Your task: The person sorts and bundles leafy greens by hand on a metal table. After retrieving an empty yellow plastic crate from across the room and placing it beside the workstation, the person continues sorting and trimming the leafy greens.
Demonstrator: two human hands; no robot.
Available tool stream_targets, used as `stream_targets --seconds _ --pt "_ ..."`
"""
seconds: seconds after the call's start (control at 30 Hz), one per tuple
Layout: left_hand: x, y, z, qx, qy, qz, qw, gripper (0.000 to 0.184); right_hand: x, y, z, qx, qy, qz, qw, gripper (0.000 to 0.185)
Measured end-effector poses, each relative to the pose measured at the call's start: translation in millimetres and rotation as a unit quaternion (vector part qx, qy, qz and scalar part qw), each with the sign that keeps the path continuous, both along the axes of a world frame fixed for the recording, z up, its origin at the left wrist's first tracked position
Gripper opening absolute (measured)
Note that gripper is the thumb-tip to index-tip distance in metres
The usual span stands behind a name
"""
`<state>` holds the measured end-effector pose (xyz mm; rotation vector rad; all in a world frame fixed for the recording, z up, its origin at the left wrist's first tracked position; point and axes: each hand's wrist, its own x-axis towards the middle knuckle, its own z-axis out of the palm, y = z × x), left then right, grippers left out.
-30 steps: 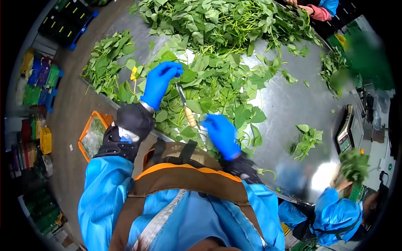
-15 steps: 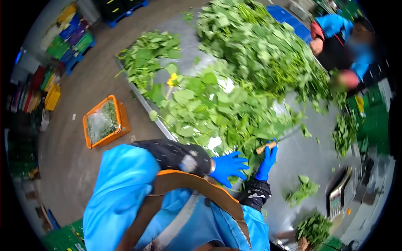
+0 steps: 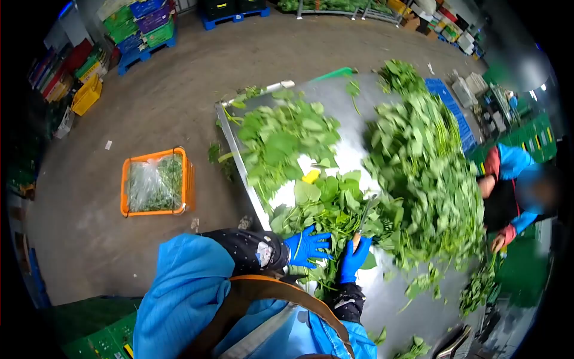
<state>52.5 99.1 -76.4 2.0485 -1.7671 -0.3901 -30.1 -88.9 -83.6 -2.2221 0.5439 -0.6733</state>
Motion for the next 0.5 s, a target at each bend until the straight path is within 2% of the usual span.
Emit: stream_targets --seconds 0.1,0.17,0.43,0.5 --pt "63.2 34.3 12.8 0.057 -0.001 0.022 0.998 0.054 76.0 43.2 2.4 -0.001 -0.018 0.015 1.000 0.021" --pt "97.9 52.3 -5.9 0.007 -0.004 0.042 0.999 0.056 118.9 58.9 -0.3 -0.013 0.014 0.013 1.000 0.019" --pt "213.1 97.0 -6.1 0.012 -0.040 0.066 0.997 0.061 242.9 105.9 2.8 0.088 0.033 0.016 0.995 0.018" --pt "235.1 103.0 -8.2 0.017 -0.053 0.078 0.995 0.063 273.8 108.0 -7.4 0.026 -0.042 0.034 0.998 0.019"
